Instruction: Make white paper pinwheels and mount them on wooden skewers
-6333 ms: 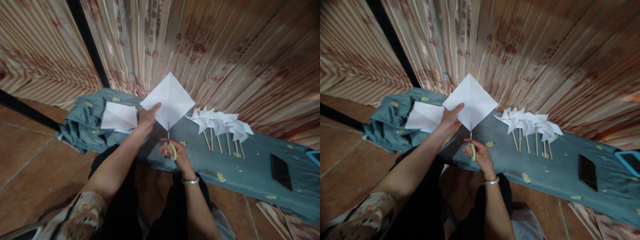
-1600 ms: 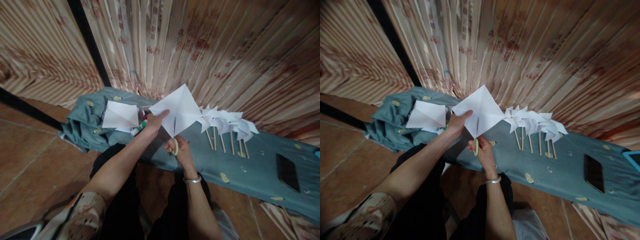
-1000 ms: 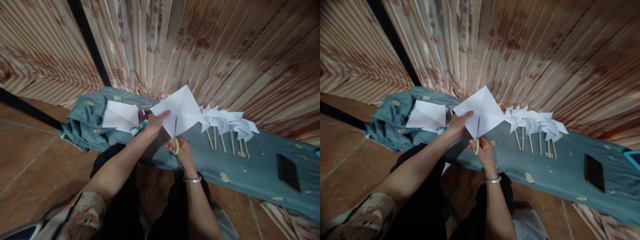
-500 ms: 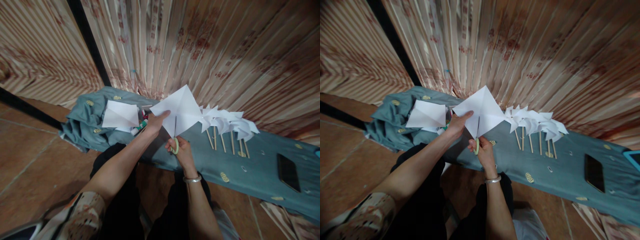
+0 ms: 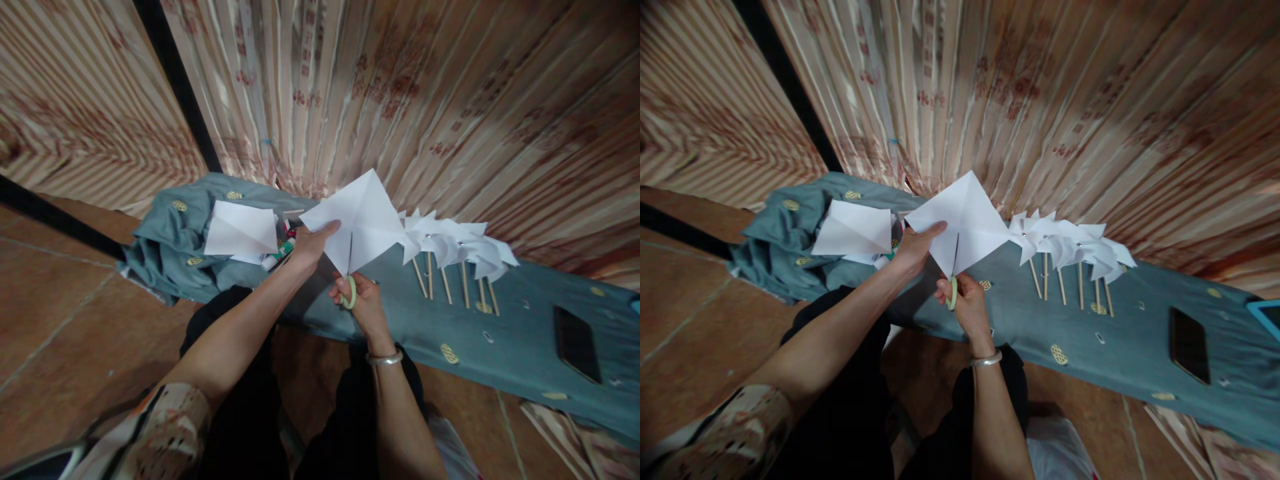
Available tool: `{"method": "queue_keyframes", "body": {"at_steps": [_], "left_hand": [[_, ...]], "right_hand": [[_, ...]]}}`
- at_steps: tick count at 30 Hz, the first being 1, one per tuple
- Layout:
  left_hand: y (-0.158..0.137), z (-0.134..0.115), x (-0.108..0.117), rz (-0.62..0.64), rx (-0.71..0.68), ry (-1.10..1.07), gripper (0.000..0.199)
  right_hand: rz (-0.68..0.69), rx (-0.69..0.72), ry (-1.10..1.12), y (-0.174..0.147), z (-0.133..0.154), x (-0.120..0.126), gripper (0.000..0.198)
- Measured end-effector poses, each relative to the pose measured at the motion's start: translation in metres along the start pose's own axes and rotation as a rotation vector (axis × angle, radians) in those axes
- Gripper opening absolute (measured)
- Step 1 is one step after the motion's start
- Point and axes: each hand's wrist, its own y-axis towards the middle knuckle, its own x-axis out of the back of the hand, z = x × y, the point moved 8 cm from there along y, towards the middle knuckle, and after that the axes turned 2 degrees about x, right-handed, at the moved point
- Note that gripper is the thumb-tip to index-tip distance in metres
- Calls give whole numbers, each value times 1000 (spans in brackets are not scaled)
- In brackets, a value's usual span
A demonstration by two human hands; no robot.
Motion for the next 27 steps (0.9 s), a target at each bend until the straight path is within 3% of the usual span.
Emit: {"method": "queue_keyframes", "body": {"at_steps": [4,10,17,20,27], "left_hand": [[4,-2,1,-8,-18,-15,35],[12,-12,6,-32,-42,-69,38],[20,-12,12,-46,-45,-90,41],[17,-8,9,-12,-17,-52,41],[-2,8,-1,95,105,97,37]], "right_hand": [[65,-5,-39,-5,2,0,48],[183,-127,-23,-17,-1,5,51],[306,-191,-21,-36,1,27,48],[204,-122,12,-38,10,48,49],[-298,64,69,-37,17,112,43]]}}
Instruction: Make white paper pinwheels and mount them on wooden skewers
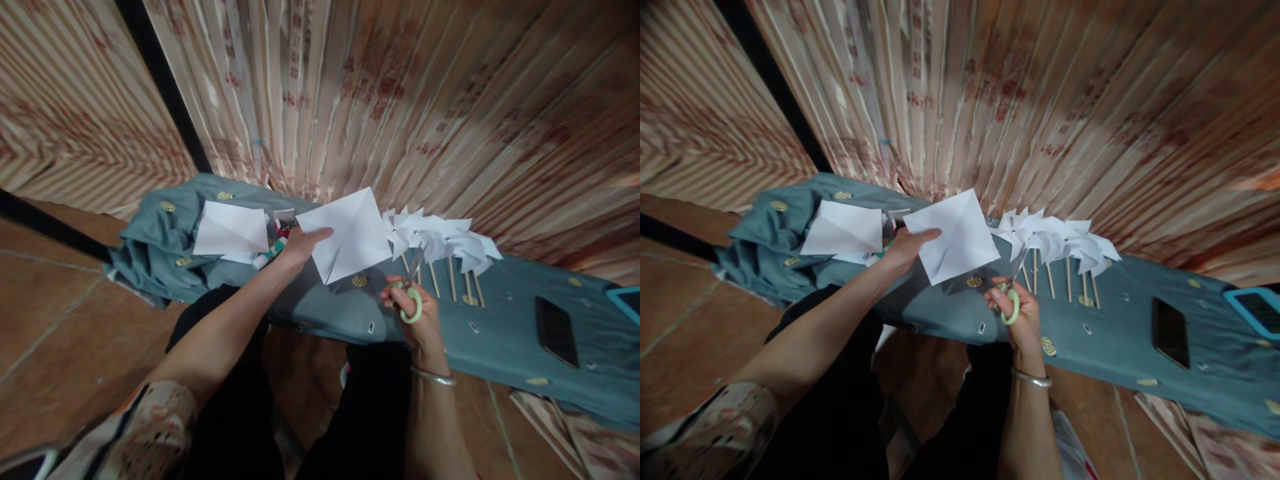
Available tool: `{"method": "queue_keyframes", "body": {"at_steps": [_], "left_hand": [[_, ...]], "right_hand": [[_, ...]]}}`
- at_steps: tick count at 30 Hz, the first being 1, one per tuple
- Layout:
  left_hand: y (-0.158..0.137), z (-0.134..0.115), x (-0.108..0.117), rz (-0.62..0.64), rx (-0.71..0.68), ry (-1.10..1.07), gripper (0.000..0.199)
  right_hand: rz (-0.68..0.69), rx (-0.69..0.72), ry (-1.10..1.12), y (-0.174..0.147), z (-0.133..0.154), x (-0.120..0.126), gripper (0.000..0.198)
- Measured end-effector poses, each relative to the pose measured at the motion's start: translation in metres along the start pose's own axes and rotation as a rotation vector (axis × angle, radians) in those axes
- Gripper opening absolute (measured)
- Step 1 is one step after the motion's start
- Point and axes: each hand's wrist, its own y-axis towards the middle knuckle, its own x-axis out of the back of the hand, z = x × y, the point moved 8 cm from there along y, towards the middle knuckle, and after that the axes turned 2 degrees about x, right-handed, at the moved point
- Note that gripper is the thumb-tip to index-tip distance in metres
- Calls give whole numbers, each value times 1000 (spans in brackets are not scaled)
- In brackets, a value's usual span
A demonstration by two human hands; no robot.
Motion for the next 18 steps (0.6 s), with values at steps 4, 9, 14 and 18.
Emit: {"method": "queue_keyframes", "body": {"at_steps": [4,9,14,18], "left_hand": [[-8,11,-7,115,17,101,37],[-19,27,-9,197,89,249,36],[-29,35,-13,265,175,338,26],[-30,38,-12,264,203,356,22]], "right_hand": [[-291,144,-74,2,6,36,44],[-281,138,-176,1,8,35,49],[-119,61,-162,0,4,8,49],[-44,24,-133,1,-1,1,46]]}}
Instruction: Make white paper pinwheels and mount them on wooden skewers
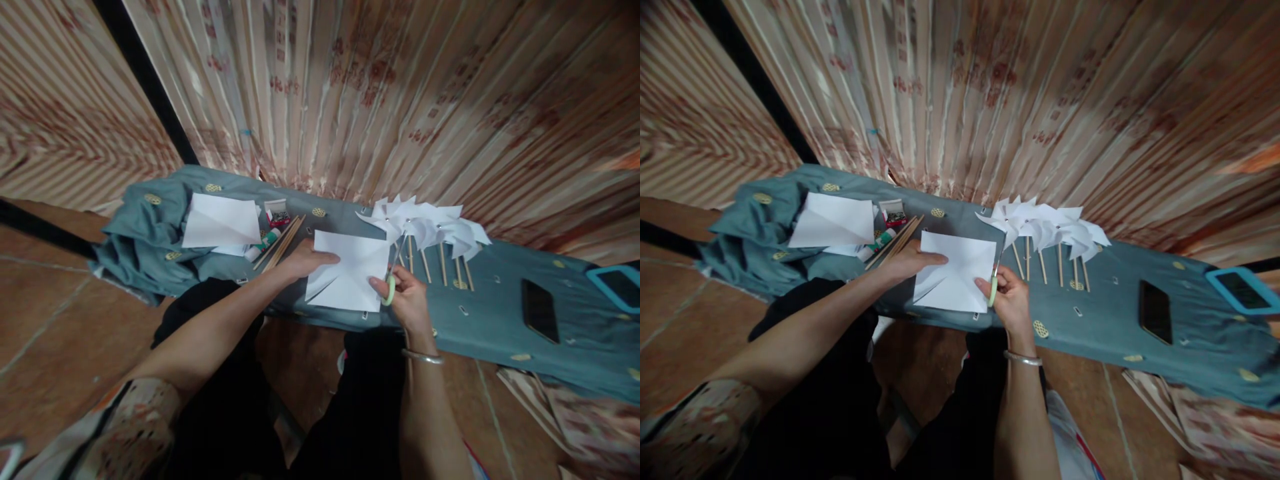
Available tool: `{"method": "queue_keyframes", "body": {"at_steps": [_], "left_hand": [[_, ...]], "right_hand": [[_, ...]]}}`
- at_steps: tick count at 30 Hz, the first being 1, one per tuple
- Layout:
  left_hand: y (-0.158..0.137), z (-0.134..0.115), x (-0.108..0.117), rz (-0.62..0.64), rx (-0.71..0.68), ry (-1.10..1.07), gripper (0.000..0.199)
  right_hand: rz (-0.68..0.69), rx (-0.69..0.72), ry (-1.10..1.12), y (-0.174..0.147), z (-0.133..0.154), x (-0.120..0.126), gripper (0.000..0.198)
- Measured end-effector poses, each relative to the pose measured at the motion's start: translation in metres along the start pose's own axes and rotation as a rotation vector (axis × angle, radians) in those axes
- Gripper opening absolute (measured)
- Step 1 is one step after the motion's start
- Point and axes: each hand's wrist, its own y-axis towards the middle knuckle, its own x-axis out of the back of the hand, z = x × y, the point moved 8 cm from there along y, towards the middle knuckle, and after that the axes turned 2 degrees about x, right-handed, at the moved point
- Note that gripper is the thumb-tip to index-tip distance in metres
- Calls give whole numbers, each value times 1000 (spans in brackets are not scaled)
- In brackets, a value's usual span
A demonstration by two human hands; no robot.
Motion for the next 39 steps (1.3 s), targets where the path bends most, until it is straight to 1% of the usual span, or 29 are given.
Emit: {"method": "queue_keyframes", "body": {"at_steps": [3,6,8,11,13,16,18,20,22,25,28,31,35,39], "left_hand": [[0,0,-1,23,1,13,24],[2,0,-3,30,21,-7,28],[3,-3,-6,49,11,-97,35],[1,-8,-15,129,-9,-273,45],[-3,-8,-22,174,0,-319,52],[-13,-3,-37,239,22,-275,53],[-20,5,-49,281,44,-231,54],[-24,10,-56,252,36,-237,54],[-25,15,-58,183,42,-283,49],[-22,20,-50,31,46,-368,44],[-18,21,-37,-93,23,-391,41],[-13,21,-27,-143,-19,-367,38],[-7,16,-20,-178,-103,-333,43],[2,9,-16,-198,-142,-319,43]], "right_hand": [[-10,-11,17,1,-4,3,46],[-83,-20,46,4,-9,9,46],[-148,0,64,7,-11,13,46],[-245,52,86,10,-12,18,44],[-309,80,103,11,-11,21,43],[-369,110,129,11,-8,20,40],[-370,110,140,10,-7,14,37],[-350,94,147,9,-7,5,36],[-319,79,156,8,-8,-5,35],[-279,63,174,7,-9,-15,33],[-265,49,180,8,-10,-19,33],[-252,46,184,8,-9,-21,34],[-234,18,188,8,-10,-24,39],[-144,15,151,6,-11,-33,43]]}}
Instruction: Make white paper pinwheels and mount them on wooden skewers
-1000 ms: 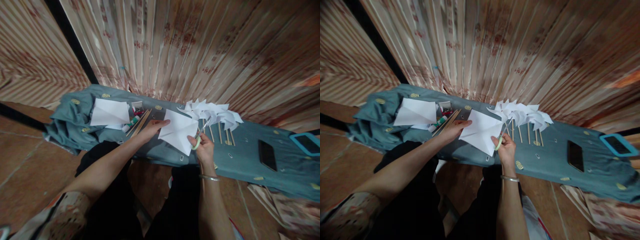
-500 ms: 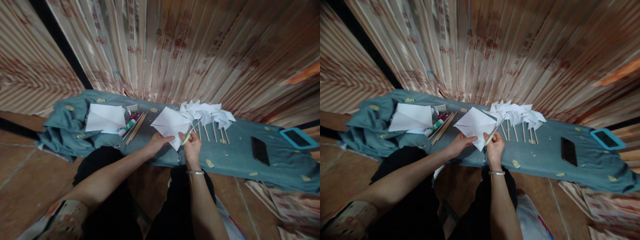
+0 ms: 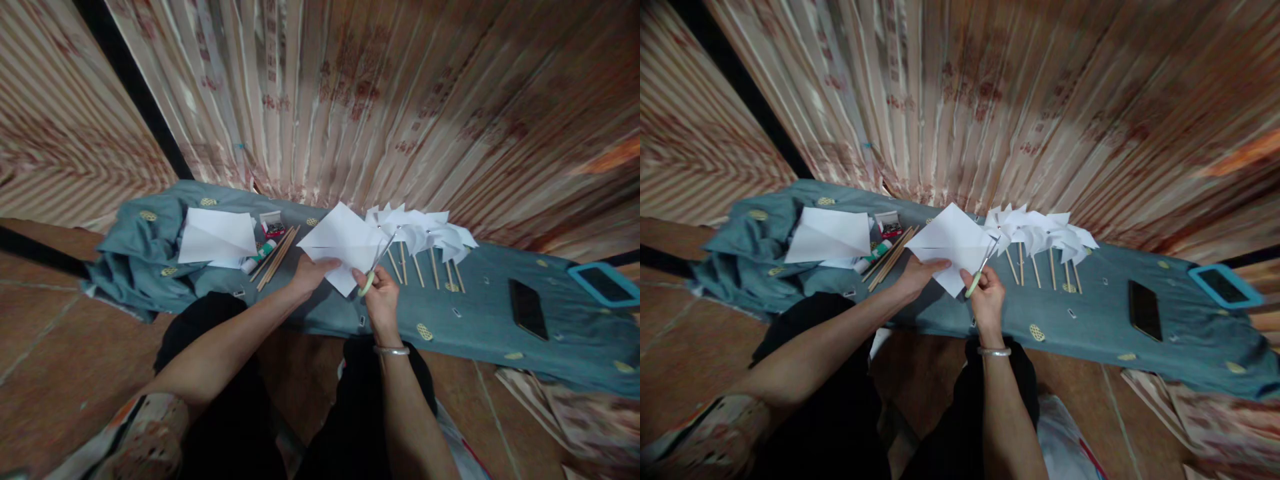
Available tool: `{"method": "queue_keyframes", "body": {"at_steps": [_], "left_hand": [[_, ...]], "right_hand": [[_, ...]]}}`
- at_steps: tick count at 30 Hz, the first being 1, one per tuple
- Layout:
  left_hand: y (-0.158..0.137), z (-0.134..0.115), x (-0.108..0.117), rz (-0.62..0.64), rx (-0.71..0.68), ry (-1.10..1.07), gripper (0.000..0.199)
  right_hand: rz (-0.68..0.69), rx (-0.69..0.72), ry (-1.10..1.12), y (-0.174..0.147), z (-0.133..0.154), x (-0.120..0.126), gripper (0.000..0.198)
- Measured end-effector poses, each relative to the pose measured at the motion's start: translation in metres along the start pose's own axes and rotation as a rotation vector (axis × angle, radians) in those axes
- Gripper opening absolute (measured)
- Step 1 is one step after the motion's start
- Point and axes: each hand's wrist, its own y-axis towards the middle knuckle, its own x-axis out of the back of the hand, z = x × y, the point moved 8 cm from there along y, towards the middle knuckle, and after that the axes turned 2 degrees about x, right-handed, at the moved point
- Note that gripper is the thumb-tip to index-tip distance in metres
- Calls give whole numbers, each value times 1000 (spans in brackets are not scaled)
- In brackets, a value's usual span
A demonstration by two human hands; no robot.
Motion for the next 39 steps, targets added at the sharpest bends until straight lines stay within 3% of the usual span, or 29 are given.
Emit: {"method": "queue_keyframes", "body": {"at_steps": [6,12,15,28,39], "left_hand": [[20,-32,12,-35,-187,56,39],[40,-59,35,-186,-312,231,27],[44,-66,37,-203,-345,282,25],[37,-62,21,-41,-408,302,49],[41,-50,21,34,-398,297,65]], "right_hand": [[135,-21,-98,-7,-2,-5,51],[501,-191,-199,-28,-15,-29,54],[589,-251,-217,-37,-22,-37,55],[633,-256,-201,-37,-21,-46,55],[614,-265,-215,-34,-23,-44,59]]}}
